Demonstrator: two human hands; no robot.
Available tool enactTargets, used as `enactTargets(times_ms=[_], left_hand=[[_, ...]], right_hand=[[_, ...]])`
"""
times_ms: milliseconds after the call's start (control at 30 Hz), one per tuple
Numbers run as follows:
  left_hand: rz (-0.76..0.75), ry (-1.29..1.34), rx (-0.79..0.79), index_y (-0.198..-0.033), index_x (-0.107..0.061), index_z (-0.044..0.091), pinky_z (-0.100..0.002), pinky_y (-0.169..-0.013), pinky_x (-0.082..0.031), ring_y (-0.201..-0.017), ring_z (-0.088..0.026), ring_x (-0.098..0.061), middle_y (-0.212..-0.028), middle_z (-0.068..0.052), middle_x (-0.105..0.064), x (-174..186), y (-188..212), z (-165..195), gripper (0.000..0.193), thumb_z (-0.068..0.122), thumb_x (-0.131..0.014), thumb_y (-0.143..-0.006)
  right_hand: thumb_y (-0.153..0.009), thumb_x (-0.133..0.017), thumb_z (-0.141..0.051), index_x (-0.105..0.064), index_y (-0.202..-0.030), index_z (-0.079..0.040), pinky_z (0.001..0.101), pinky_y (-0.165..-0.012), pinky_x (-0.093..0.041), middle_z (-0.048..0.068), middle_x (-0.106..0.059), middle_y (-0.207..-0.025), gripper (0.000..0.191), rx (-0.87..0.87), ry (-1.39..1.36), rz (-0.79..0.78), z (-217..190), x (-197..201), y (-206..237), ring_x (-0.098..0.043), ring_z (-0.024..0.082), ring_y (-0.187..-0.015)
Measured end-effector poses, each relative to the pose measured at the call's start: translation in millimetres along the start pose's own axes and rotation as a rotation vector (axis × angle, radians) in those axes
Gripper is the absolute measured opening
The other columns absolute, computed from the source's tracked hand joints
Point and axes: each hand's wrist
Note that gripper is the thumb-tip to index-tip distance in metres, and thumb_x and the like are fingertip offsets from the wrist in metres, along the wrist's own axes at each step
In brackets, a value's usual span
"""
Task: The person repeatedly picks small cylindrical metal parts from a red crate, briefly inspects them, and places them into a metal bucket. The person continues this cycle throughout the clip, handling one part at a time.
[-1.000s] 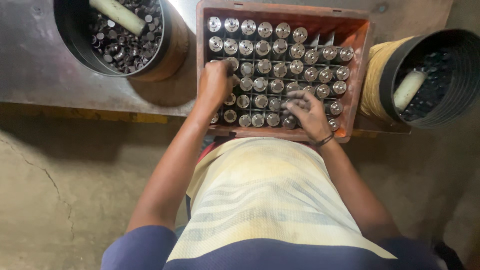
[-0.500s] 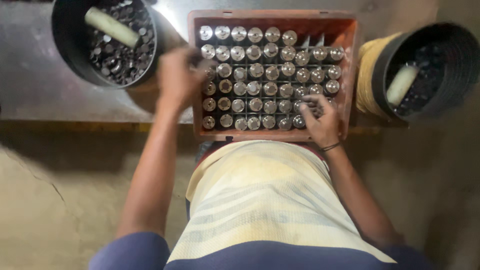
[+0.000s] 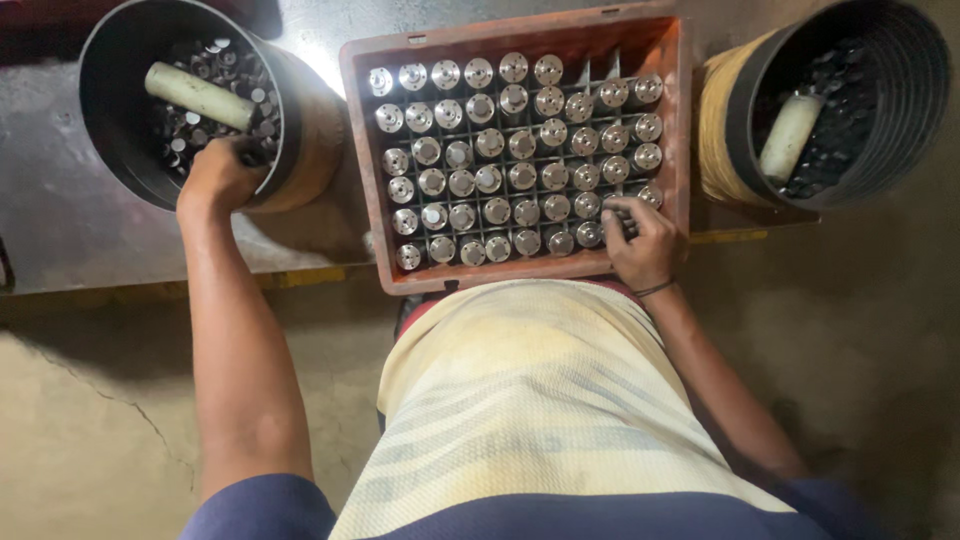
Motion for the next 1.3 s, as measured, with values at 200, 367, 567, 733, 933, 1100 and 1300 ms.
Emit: enactTargets(times_ms=[200,367,567,733,933,1100,1300], left_hand=[[0.031,-0.022,-0.073,-0.115,-0.075,0.003,-0.046,-0.091,-0.052,-0.104,-0.04,-0.07,-0.108,-0.026,-0.072,-1,0,-6,0.038,0.026,-0.082,-0.084],[0.025,-0.027,-0.059,-0.111,-0.079,0.005,-0.045,-0.089,-0.054,-0.098,-0.039,-0.073,-0.101,-0.026,-0.073,-2,-1,-9,0.032,0.02,-0.078,-0.082],[0.022,-0.025,-0.024,-0.109,-0.079,0.003,-0.045,-0.089,-0.055,-0.097,-0.039,-0.073,-0.1,-0.027,-0.073,-3,2,-7,0.037,0.03,-0.084,-0.084],[0.056,0.007,-0.092,-0.109,-0.077,0.005,-0.046,-0.087,-0.053,-0.099,-0.039,-0.071,-0.101,-0.024,-0.073,-3,1,-6,0.041,0.03,-0.086,-0.077],[0.052,-0.02,-0.01,-0.106,-0.08,0.007,-0.046,-0.089,-0.054,-0.098,-0.039,-0.072,-0.101,-0.024,-0.074,-7,-1,-7,0.035,0.028,-0.084,-0.079],[0.038,-0.037,-0.002,-0.104,-0.078,0.001,-0.048,-0.087,-0.054,-0.1,-0.041,-0.071,-0.1,-0.028,-0.072,-8,-1,-7,0.038,0.025,-0.088,-0.077],[0.128,0.055,0.004,-0.111,-0.076,0.004,-0.047,-0.089,-0.052,-0.103,-0.04,-0.069,-0.106,-0.026,-0.072,-7,7,4,0.036,0.018,-0.084,-0.078]], right_hand=[[-0.094,-0.075,-0.014,-0.076,-0.104,-0.013,0.0335,-0.07,-0.057,0.008,-0.078,-0.098,0.011,0.01,0.019,0.01,-1,0,0,-0.076,0.023,-0.085],[-0.094,-0.075,-0.013,-0.076,-0.105,-0.012,0.0322,-0.07,-0.057,0.008,-0.078,-0.099,0.011,0.013,-0.015,0.001,1,-1,0,-0.076,0.021,-0.083],[-0.095,-0.073,-0.013,-0.075,-0.106,-0.011,0.0305,-0.07,-0.057,0.008,-0.078,-0.099,0.011,0.013,-0.049,-0.02,3,-2,0,-0.076,0.019,-0.083],[-0.094,-0.074,-0.013,-0.076,-0.105,-0.011,0.0308,-0.066,-0.056,0.007,-0.078,-0.095,0.011,-0.031,-0.019,-0.052,0,1,-1,-0.075,0.018,-0.078],[-0.095,-0.073,-0.014,-0.077,-0.105,-0.012,0.0293,-0.062,-0.055,0.007,-0.077,-0.089,0.011,-0.09,-0.031,-0.093,-1,2,-2,-0.073,0.016,-0.071],[-0.095,-0.072,-0.012,-0.076,-0.106,-0.01,0.0293,-0.064,-0.055,0.009,-0.076,-0.091,0.011,-0.032,-0.062,-0.076,0,2,-3,-0.073,0.015,-0.074],[-0.095,-0.072,-0.012,-0.076,-0.105,-0.008,0.0293,-0.064,-0.055,0.009,-0.076,-0.089,0.011,-0.056,-0.058,-0.08,0,2,-3,-0.072,0.015,-0.072]])
Point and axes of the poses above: each hand's wrist, its own y-axis away from the middle knuckle, its own x-axis out of the back of the hand, z = x × y
